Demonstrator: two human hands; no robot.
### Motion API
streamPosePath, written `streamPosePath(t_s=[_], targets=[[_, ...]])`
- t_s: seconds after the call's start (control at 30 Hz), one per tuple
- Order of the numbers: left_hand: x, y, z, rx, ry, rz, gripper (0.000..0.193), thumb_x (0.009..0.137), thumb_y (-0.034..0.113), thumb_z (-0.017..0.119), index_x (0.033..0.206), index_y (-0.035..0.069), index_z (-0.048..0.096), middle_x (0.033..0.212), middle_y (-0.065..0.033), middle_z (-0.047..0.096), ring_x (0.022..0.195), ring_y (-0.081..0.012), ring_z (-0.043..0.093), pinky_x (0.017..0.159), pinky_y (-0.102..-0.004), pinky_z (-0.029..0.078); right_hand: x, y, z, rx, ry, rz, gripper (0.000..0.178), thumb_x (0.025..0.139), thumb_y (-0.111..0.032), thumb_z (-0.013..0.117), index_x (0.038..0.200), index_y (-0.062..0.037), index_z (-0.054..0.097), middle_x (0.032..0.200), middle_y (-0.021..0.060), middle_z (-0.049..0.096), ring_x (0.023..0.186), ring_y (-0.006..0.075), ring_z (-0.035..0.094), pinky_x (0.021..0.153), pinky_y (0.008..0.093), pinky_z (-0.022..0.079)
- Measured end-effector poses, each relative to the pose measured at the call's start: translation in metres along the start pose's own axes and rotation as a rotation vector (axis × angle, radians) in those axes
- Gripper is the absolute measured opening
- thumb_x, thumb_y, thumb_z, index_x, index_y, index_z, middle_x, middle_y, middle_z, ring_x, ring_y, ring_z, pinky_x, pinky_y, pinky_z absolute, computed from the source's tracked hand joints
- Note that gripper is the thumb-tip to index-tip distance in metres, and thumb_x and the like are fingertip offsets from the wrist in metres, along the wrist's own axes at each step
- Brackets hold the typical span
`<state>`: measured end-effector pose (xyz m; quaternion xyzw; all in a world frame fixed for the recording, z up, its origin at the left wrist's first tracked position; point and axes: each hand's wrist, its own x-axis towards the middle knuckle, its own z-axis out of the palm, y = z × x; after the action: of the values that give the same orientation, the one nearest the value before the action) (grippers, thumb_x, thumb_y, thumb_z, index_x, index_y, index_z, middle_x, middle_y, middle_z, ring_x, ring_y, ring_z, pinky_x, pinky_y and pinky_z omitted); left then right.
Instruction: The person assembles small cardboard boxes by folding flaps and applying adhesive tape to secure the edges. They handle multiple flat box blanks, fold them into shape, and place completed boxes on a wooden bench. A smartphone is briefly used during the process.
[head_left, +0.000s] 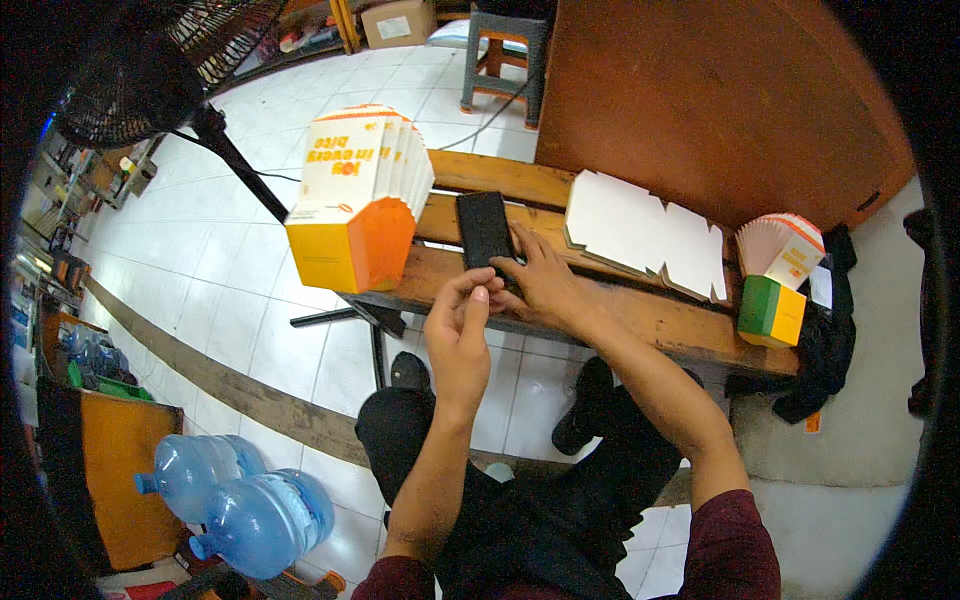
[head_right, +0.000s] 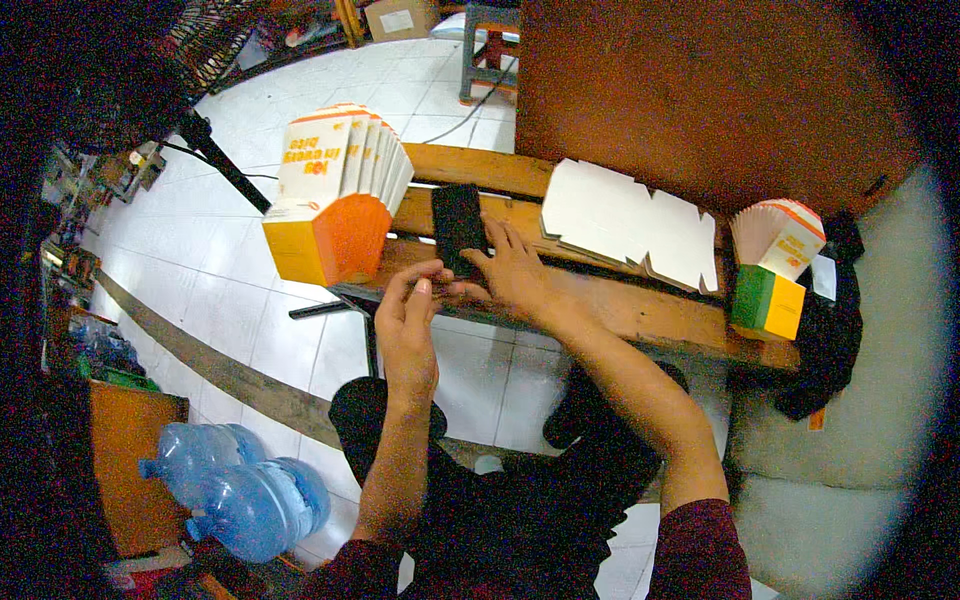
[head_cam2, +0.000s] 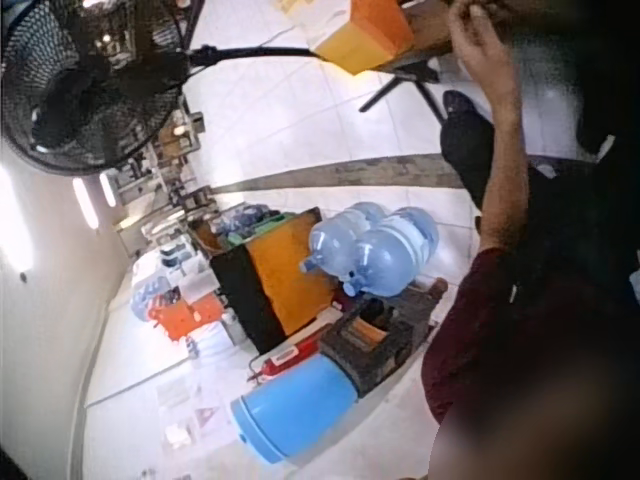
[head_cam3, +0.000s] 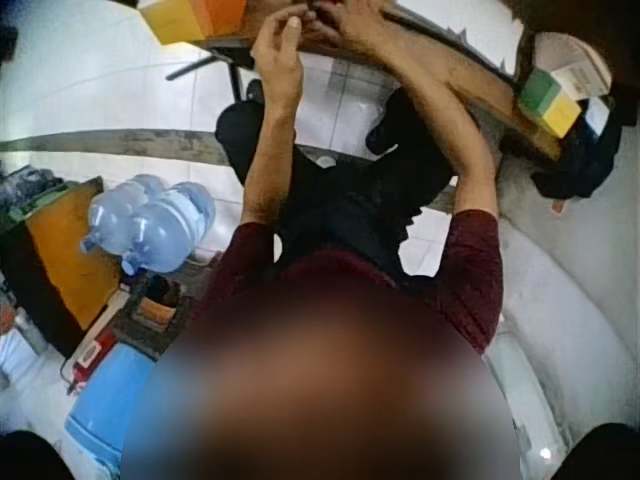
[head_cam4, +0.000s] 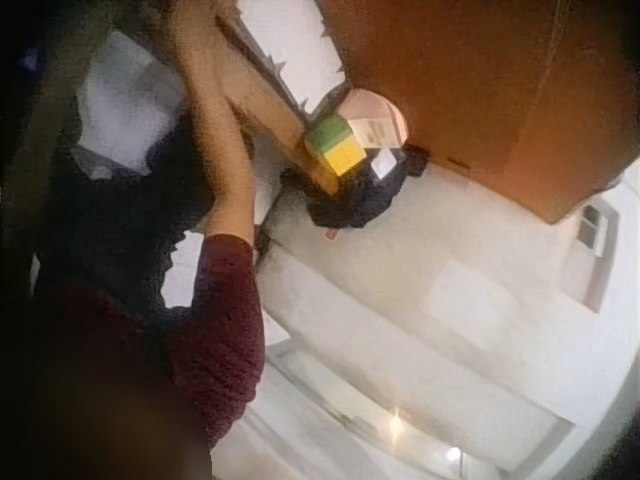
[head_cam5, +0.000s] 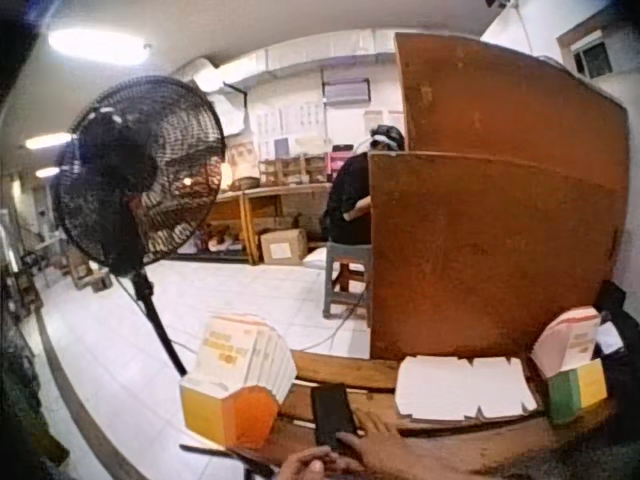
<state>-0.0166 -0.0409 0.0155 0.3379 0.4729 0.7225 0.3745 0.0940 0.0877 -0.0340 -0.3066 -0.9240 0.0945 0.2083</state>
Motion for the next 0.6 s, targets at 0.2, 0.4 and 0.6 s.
streamPosePath(t_s=[0.2,0.4,0.6], targets=[[0.002,0.0,-0.011,0.041,0.002,-0.017,0.023,0.099,0.014,0.048,0.111,-0.003,0.058,0.105,-0.0124,0.061,0.093,-0.0193,0.063,0.086,-0.0325,0.051,0.015,0.0,0.02,-0.067,0.06,0.088,0.065,0.082,-0.047,0.068,0.128,-0.0041,0.053,0.145,0.0294,0.032,0.13,0.0451,0.036,0.104,0.0562,0.034],[0.001,-0.007,-0.014,-0.03,0.0,0.046,0.019,0.099,0.009,0.049,0.109,-0.004,0.059,0.102,-0.0103,0.064,0.092,-0.0159,0.063,0.085,-0.0289,0.051,0.033,-0.029,0.036,-0.045,-0.03,0.618,0.098,0.069,-0.052,0.078,0.135,0.0065,0.038,0.128,0.0267,0.046,0.119,0.042,0.045,0.1,0.0565,0.037],[0.01,-0.028,-0.008,0.058,0.082,-0.015,0.022,0.099,0.015,0.05,0.109,-0.003,0.059,0.105,-0.0117,0.062,0.093,-0.0181,0.062,0.082,-0.03,0.053,0.046,-0.018,0.021,0.085,-0.036,0.681,0.091,0.058,-0.041,0.087,0.122,0.0106,0.049,0.114,0.0257,0.058,0.106,0.0386,0.057,0.09,0.0469,0.049]])
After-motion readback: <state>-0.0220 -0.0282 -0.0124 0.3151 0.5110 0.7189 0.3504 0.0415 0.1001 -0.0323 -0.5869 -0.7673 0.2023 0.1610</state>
